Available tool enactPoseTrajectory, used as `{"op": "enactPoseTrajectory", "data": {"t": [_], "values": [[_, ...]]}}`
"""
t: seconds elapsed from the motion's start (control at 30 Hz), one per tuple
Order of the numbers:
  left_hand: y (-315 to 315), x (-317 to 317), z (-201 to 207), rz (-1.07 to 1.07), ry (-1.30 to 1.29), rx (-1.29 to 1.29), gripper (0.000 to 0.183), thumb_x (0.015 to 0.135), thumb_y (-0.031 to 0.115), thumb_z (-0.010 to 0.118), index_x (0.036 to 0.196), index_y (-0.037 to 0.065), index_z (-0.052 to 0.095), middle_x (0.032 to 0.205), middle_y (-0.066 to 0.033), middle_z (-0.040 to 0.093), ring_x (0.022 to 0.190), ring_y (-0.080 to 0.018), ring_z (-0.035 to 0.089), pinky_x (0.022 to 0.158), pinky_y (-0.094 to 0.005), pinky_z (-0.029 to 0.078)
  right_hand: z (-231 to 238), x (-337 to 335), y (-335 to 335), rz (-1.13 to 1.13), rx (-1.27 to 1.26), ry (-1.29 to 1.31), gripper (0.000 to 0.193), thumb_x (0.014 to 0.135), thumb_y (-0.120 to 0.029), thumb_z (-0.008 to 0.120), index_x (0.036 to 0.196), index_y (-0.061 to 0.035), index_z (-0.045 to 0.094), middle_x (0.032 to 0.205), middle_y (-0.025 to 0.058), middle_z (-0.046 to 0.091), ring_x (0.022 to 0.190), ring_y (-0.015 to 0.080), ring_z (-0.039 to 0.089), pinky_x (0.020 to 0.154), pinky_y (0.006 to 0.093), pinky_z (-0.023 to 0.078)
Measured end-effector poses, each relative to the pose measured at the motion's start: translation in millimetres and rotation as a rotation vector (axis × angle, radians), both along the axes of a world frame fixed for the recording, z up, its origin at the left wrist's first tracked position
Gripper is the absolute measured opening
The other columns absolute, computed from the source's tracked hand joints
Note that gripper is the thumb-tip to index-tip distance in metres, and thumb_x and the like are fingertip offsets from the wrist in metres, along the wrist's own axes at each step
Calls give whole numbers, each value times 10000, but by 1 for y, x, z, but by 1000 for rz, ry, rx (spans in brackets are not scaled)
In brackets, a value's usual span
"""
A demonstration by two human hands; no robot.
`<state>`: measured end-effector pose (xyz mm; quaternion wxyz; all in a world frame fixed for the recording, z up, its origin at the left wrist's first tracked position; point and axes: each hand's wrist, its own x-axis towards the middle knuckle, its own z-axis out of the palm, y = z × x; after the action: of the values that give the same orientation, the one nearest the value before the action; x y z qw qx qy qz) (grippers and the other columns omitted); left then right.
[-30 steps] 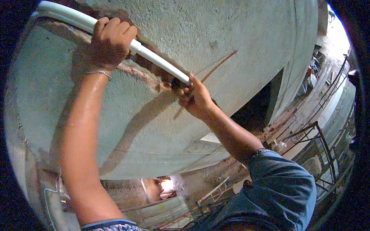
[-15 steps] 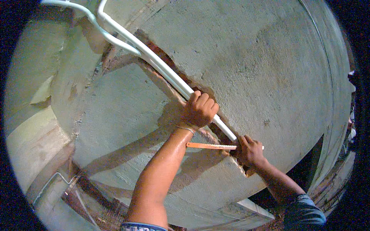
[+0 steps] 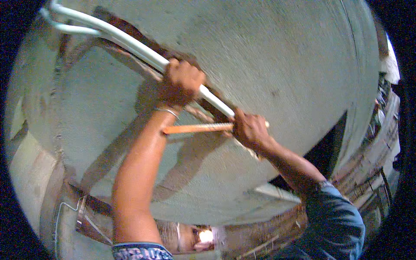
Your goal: The person stands on scaffolding and installs white PVC conduit into a pre-cut channel in a concrete wall. They repeatedly measure, cut, and insert conduit segments, using a wooden stick to push the pieces into place. The task continues with multiple short segments being fitted along the wall.
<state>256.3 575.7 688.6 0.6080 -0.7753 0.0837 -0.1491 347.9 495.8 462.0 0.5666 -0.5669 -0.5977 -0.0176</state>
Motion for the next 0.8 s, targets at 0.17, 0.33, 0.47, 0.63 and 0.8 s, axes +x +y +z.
{"op": "enactPoseTrajectory", "data": {"t": [0.17,0.33,0.47,0.63,0.8], "values": [[-6,-2,1,-4,-15,-25,115,752,188,560,648,179,511,637,4,475,673,-177,504,703,-358,378,-8,3,4,-23,24,16,243,919,-310,534,1016,-87,524,792,155,649,691,369,642,557,476,490],[-11,4,1,-86,-86,13,57,768,196,565,727,182,527,663,22,482,706,-169,504,736,-347,372,-4,15,-15,-37,72,12,175,838,-255,599,970,-143,626,795,84,635,710,317,653,595,453,527],[-10,1,0,-73,-85,-5,21,783,207,564,785,197,546,720,32,495,762,-159,512,757,-349,366,-5,22,-17,-43,9,-91,202,784,-224,638,968,-139,643,830,85,637,744,317,654,624,436,539],[-7,-1,2,-66,-90,-35,15,784,207,560,796,203,552,753,33,509,792,-161,521,778,-351,360,-27,23,-11,28,75,93,241,754,-191,646,977,-101,657,928,106,645,777,343,649,680,425,542],[-11,0,2,-80,-52,-64,33,783,207,562,816,207,565,786,33,531,827,-159,532,802,-365,356,-75,17,-40,31,-205,544,220,923,-259,558,911,-53,634,708,68,578,692,179,597,647,340,494]]}}
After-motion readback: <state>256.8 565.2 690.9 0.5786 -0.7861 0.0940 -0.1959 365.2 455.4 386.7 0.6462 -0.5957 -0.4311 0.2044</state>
